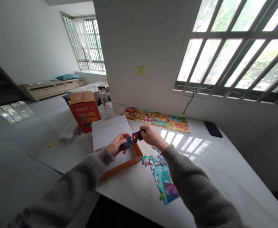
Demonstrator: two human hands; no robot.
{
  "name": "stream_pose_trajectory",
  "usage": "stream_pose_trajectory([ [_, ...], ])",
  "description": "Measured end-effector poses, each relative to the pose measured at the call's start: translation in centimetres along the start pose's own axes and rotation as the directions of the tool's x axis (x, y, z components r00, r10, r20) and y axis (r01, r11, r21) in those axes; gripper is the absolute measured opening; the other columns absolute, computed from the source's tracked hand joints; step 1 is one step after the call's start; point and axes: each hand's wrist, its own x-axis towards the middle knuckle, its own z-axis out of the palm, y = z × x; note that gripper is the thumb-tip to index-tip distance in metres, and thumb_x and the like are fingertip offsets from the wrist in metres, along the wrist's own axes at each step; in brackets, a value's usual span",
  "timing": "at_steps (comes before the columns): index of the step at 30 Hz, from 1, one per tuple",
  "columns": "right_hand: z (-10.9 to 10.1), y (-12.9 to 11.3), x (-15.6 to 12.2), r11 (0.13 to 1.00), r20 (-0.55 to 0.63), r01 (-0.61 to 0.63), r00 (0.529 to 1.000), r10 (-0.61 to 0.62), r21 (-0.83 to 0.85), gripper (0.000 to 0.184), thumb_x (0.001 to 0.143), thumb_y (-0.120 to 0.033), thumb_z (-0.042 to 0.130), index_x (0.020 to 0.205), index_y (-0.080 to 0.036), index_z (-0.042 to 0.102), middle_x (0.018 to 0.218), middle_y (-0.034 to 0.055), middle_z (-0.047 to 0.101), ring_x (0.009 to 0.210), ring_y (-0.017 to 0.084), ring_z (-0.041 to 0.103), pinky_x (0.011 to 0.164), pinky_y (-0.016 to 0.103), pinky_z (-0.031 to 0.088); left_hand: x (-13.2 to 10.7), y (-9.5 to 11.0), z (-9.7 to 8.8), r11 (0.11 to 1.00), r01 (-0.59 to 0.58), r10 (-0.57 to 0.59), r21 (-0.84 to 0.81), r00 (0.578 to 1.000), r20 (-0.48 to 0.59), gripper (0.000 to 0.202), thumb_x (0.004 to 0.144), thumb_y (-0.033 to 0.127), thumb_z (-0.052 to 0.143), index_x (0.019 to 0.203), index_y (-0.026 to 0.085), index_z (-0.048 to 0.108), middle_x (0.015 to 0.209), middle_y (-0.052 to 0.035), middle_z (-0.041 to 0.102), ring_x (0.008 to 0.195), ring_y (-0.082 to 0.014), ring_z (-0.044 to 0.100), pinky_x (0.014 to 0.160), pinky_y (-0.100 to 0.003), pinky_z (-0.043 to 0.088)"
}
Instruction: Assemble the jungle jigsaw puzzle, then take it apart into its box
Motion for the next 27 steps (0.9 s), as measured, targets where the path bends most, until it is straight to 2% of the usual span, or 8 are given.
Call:
stream_pose_trajectory([
  [4, 2.5, -3.3, -0.4, 0.991, 0.053, -0.058, 0.996, 0.065, -0.121, 0.016, 0.078, -0.013, 0.045, 0.079, -0.021, 0.059, 0.081, 0.0042, 0.061, 0.069, 0.016, 0.049, 0.062, 0.027, 0.031, -0.2, 0.2, 0.3, 1.0, 0.009, -0.008, -0.03, 0.998, 0.06, 0.051, 0.083, 0.054, 0.061, 0.116, 0.019, 0.043, 0.073, 0.0008, 0.059, 0.04, -0.0113, 0.053, 0.033, -0.021, 0.04],
  [8, 3.1, -4.2, -0.8, 0.993, 0.057, -0.066, 0.996, 0.072, -0.102, 0.02, 0.077, -0.013, 0.048, 0.094, -0.02, 0.057, 0.084, 0.0042, 0.062, 0.069, 0.017, 0.049, 0.061, 0.027, 0.03, -0.4, 0.1, 0.3, 1.0, -0.016, 0.016, 0.004, 0.998, 0.064, 0.074, 0.077, 0.077, 0.059, 0.117, 0.017, 0.043, 0.07, 0.0008, 0.059, 0.042, -0.0121, 0.054, 0.032, -0.019, 0.036],
  [13, 2.8, -3.7, -0.9, 0.983, 0.047, 0.009, 0.999, -0.018, 0.183, 0.036, 0.078, -0.011, 0.049, 0.113, -0.021, 0.054, 0.088, 0.0017, 0.06, 0.074, 0.015, 0.051, 0.066, 0.026, 0.037, -0.6, -0.2, 0.1, 0.997, -0.03, 0.023, 0.069, 0.995, 0.1, 0.076, 0.067, 0.054, 0.084, 0.12, 0.019, 0.042, 0.078, 0.0032, 0.058, 0.044, -0.0093, 0.055, 0.036, -0.021, 0.043],
  [15, 2.9, -3.1, -0.8, 0.914, 0.073, -0.022, 0.997, -0.008, 0.404, 0.036, 0.081, -0.015, 0.05, 0.116, -0.022, 0.052, 0.084, -0.0006, 0.058, 0.072, 0.014, 0.051, 0.065, 0.025, 0.039, -0.6, -0.2, 0.1, 0.998, -0.032, 0.027, 0.051, 0.995, 0.1, 0.076, 0.066, 0.048, 0.086, 0.121, 0.02, 0.041, 0.085, 0.0016, 0.059, 0.047, -0.0095, 0.057, 0.037, -0.021, 0.044],
  [20, 4.2, -2.0, -1.4, 0.554, 0.16, -0.186, 0.982, 0.095, 0.811, 0.03, 0.089, -0.035, 0.054, 0.116, -0.023, 0.052, 0.079, -0.0035, 0.051, 0.061, 0.011, 0.045, 0.054, 0.023, 0.038, -0.8, 0.1, -0.1, 0.997, -0.036, 0.028, 0.069, 0.993, 0.111, 0.067, 0.073, 0.042, 0.08, 0.123, 0.021, 0.041, 0.088, 0.0011, 0.058, 0.048, -0.0098, 0.058, 0.037, -0.022, 0.046],
  [22, 4.5, -2.1, -2.0, 0.583, 0.059, -0.112, 0.992, 0.11, 0.804, 0.029, 0.09, -0.037, 0.055, 0.116, -0.024, 0.054, 0.079, -0.0031, 0.05, 0.063, 0.012, 0.046, 0.055, 0.023, 0.04, -0.7, 0.2, -0.2, 0.996, -0.025, 0.015, 0.086, 0.993, 0.113, 0.064, 0.073, 0.041, 0.079, 0.121, 0.021, 0.042, 0.086, 0.0016, 0.058, 0.047, -0.0099, 0.057, 0.036, -0.022, 0.045],
  [25, 4.5, -2.7, -2.8, 0.745, -0.127, 0.016, 0.988, 0.092, 0.667, 0.024, 0.089, -0.032, 0.057, 0.112, -0.025, 0.058, 0.086, 0.0002, 0.054, 0.076, 0.015, 0.051, 0.065, 0.026, 0.045, -0.7, 0.1, -0.1, 0.995, -0.029, 0.018, 0.1, 0.994, 0.109, 0.064, 0.071, 0.041, 0.081, 0.118, 0.02, 0.043, 0.084, 0.0014, 0.058, 0.047, -0.0105, 0.057, 0.035, -0.021, 0.045],
  [27, 4.4, -2.9, -3.1, 0.716, -0.123, 0.014, 0.987, 0.1, 0.698, 0.023, 0.089, -0.033, 0.059, 0.111, -0.026, 0.058, 0.086, -0.0001, 0.053, 0.075, 0.014, 0.05, 0.064, 0.025, 0.045, -0.9, 0.1, 0.0, 0.995, -0.045, 0.034, 0.09, 0.992, 0.118, 0.064, 0.071, 0.042, 0.082, 0.118, 0.02, 0.044, 0.084, 0.0011, 0.058, 0.048, -0.0103, 0.057, 0.035, -0.02, 0.045],
])
